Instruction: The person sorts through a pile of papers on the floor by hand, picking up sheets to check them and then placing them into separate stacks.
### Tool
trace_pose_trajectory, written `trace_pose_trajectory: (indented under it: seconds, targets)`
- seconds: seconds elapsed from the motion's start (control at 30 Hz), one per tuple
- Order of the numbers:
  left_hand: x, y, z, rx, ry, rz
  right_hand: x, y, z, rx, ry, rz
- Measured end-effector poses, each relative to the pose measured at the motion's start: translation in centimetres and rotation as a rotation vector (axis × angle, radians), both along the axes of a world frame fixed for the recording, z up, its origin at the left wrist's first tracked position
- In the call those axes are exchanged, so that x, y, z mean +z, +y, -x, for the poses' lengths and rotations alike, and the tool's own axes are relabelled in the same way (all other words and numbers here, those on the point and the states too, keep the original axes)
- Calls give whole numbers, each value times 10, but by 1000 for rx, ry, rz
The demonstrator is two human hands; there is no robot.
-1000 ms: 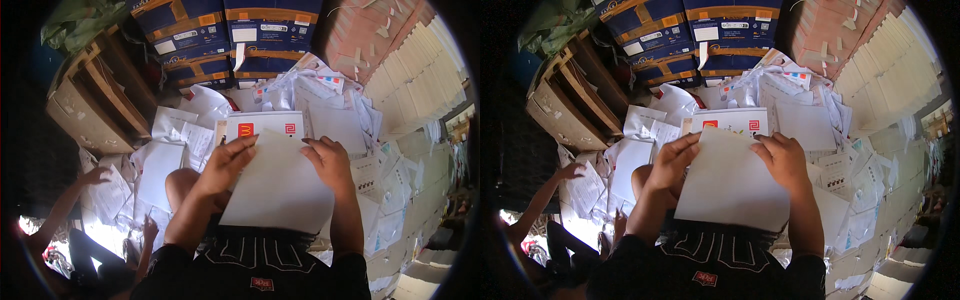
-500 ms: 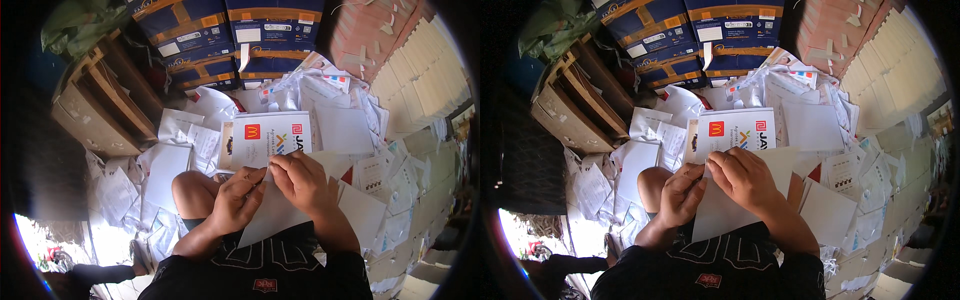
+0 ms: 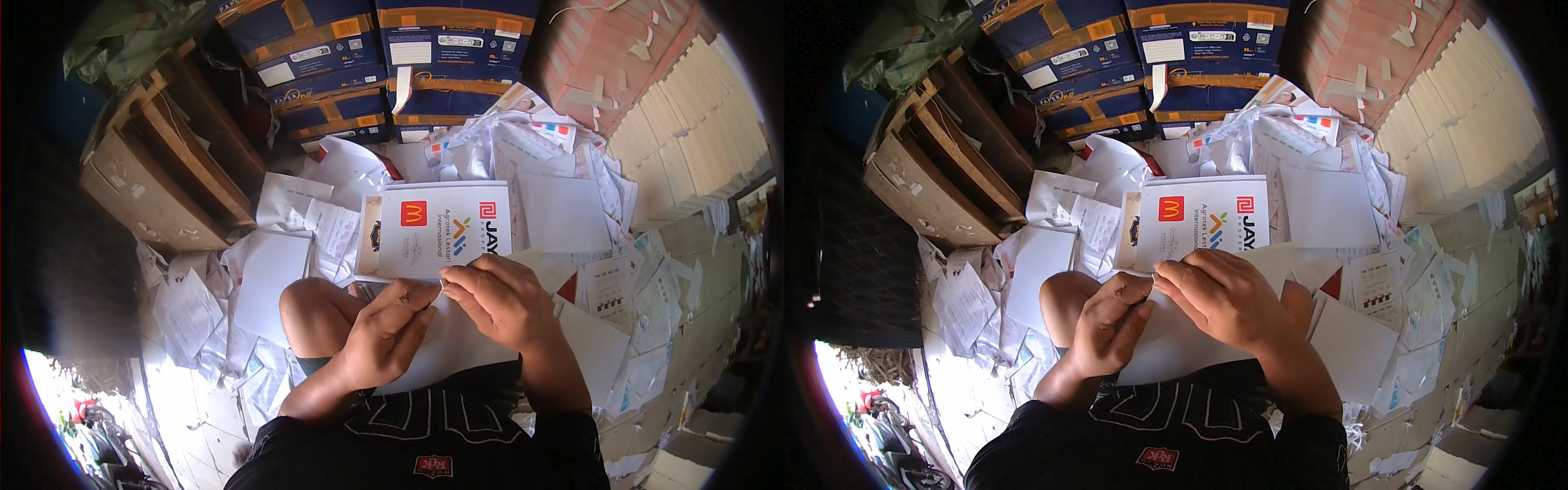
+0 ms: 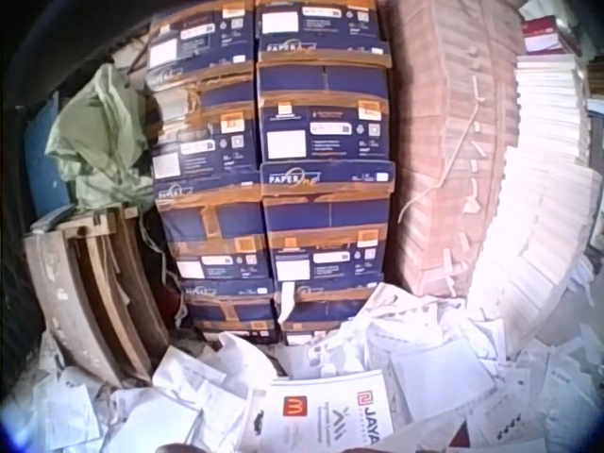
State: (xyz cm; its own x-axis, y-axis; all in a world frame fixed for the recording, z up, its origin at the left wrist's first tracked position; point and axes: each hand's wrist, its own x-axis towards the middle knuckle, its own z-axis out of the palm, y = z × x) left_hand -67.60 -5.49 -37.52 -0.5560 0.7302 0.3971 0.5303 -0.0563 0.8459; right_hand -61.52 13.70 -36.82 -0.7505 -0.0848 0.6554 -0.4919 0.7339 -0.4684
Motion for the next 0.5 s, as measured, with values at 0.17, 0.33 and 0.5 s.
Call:
trace_pose_trajectory:
  seconds: [0.17,0.33,0.5]
  targets:
    - [-4,-4,1,-3,-24,18,-2,0,2,31,-30,5]
    - [-7,-6,4,-7,-16,25,-6,-2,7,5,14,-16]
    - [-7,-8,-4,103,-165,54,-23,-14,18,-65,72,-20]
